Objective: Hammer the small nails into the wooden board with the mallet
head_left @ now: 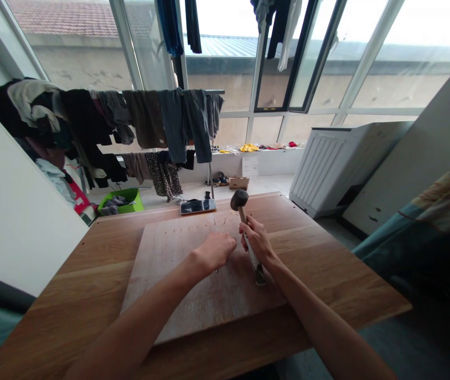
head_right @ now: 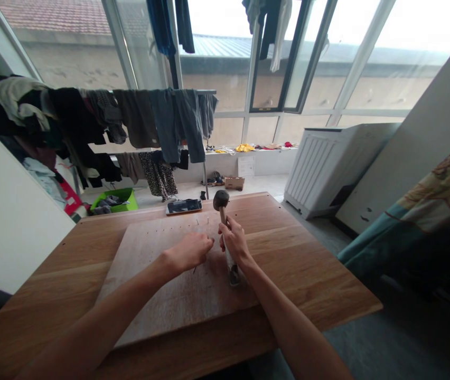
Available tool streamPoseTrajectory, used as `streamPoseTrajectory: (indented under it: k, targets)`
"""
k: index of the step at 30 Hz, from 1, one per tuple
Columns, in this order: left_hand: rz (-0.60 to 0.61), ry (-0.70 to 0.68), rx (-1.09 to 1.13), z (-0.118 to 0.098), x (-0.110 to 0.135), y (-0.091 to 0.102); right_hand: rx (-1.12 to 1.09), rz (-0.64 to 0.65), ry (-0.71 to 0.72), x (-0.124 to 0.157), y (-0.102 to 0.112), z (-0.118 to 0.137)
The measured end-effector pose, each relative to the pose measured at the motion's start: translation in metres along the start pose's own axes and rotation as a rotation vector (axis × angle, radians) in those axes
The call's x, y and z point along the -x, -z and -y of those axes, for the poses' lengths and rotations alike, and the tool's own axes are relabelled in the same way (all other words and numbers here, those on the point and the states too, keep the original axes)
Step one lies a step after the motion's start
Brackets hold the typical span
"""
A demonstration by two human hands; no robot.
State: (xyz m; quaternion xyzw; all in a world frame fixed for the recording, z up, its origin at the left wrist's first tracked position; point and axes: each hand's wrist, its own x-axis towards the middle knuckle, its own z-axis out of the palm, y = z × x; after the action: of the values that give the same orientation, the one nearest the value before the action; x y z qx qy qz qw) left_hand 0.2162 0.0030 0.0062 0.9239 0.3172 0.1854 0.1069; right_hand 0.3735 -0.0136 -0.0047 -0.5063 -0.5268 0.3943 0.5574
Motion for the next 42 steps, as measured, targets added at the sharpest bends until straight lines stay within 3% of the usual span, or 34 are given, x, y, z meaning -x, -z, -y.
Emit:
streamPoseTrajectory:
  k: [5, 7, 10, 12, 15, 23, 29, 34, 38, 42]
  targets:
    - [-0.031, 0.022, 0.064, 0.018, -0.009, 0.017, 0.013, 0.013, -0.007, 0.0, 0.001, -0.002]
    - [-0.136, 0.076, 0.149, 0.038, -0.012, 0.022, 0.016, 0.007, -0.021, 0.0, 0.001, -0.003]
    - [-0.387, 0.27, 0.339, 0.073, -0.008, 0.019, 0.007, 0.002, -0.029, -0.001, 0.001, -0.004]
    - [-0.483, 0.377, 0.424, 0.092, 0.0, 0.011, 0.004, 0.007, -0.035, 0.0, 0.001, -0.004]
    - [-0.57, 0.425, 0.478, 0.105, 0.009, -0.002, -0.012, 0.004, -0.012, 0.0, 0.001, -0.004]
    - [-0.563, 0.371, 0.389, 0.103, 0.007, -0.011, -0.072, 0.064, 0.032, -0.002, -0.006, 0.016]
    - [-0.605, 0.333, 0.227, 0.099, 0.01, -0.014, -0.097, 0.144, 0.008, -0.005, -0.03, 0.033]
    - [-0.598, 0.328, 0.19, 0.096, 0.01, -0.015, -0.043, 0.138, 0.015, 0.003, -0.047, 0.024]
    - [-0.546, 0.334, 0.187, 0.098, 0.009, -0.017, 0.029, 0.123, 0.01, 0.01, -0.045, 0.012]
    - [-0.557, 0.373, 0.262, 0.1, 0.009, -0.017, 0.006, 0.193, 0.002, 0.012, -0.041, 0.009]
